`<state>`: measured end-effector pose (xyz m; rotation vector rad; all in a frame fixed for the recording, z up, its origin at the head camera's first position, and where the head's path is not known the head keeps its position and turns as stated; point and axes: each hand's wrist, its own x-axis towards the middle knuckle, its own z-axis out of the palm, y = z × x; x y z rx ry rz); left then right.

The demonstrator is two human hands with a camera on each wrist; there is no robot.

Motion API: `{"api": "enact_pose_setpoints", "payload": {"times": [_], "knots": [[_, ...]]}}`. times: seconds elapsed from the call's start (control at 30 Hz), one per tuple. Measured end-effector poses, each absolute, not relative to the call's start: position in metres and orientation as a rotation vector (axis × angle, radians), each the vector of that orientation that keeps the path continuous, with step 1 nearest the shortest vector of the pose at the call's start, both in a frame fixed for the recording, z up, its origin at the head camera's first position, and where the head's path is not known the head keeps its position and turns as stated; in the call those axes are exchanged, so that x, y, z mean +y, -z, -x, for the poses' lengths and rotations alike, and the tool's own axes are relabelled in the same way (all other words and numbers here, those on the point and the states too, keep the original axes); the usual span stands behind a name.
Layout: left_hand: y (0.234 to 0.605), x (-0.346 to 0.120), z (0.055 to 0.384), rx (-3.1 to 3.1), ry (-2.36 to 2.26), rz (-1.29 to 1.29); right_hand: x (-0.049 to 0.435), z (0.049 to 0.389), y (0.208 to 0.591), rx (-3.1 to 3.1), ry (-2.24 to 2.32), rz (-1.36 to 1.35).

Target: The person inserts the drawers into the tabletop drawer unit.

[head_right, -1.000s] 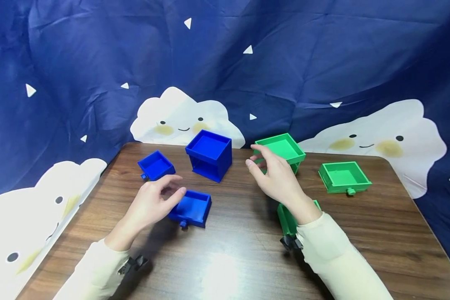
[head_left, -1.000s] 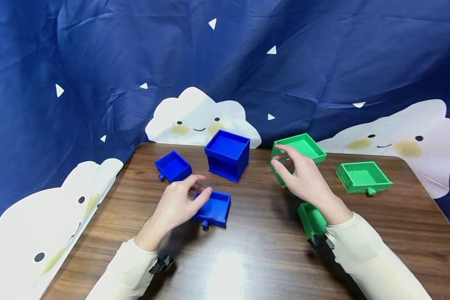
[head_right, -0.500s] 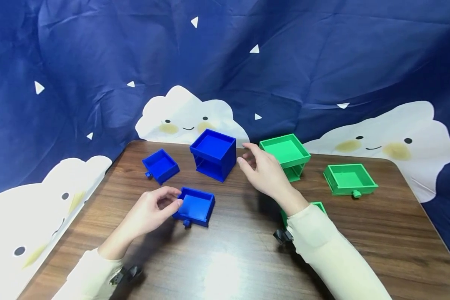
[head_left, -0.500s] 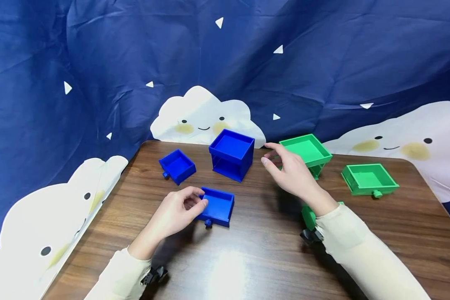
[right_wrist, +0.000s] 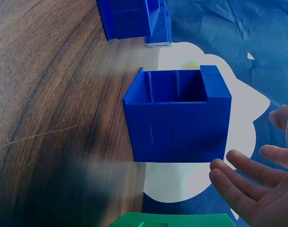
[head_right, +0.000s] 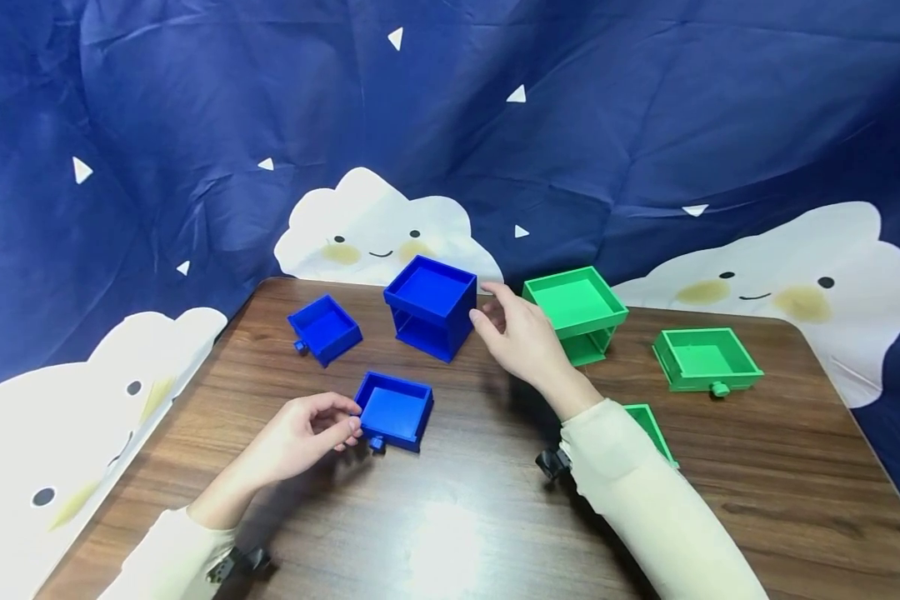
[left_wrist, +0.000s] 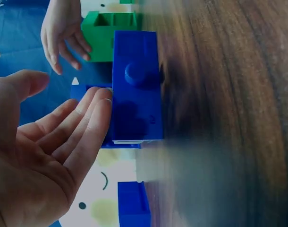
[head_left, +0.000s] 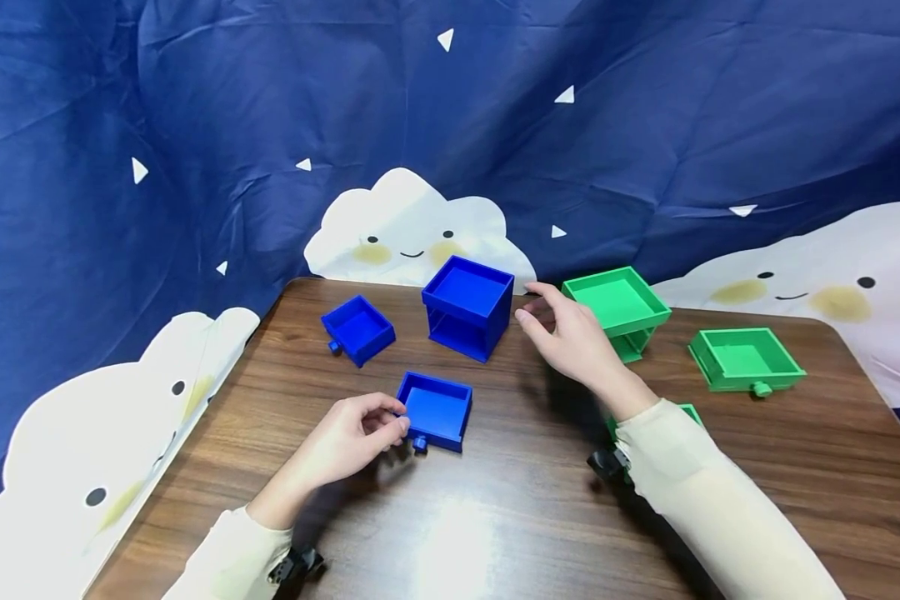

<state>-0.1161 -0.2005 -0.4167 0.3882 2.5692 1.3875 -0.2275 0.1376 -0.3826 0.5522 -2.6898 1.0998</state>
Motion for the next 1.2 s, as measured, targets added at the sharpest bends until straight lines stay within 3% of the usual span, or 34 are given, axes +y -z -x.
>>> {"api": "enact_pose_setpoints", "payload": {"times": [1.2], "knots": [[0.453, -0.189, 0.119, 2.251, -1.454, -0.229, 0.109, 0.257, 0.409, -2.772, -1.152, -0.454]]}}
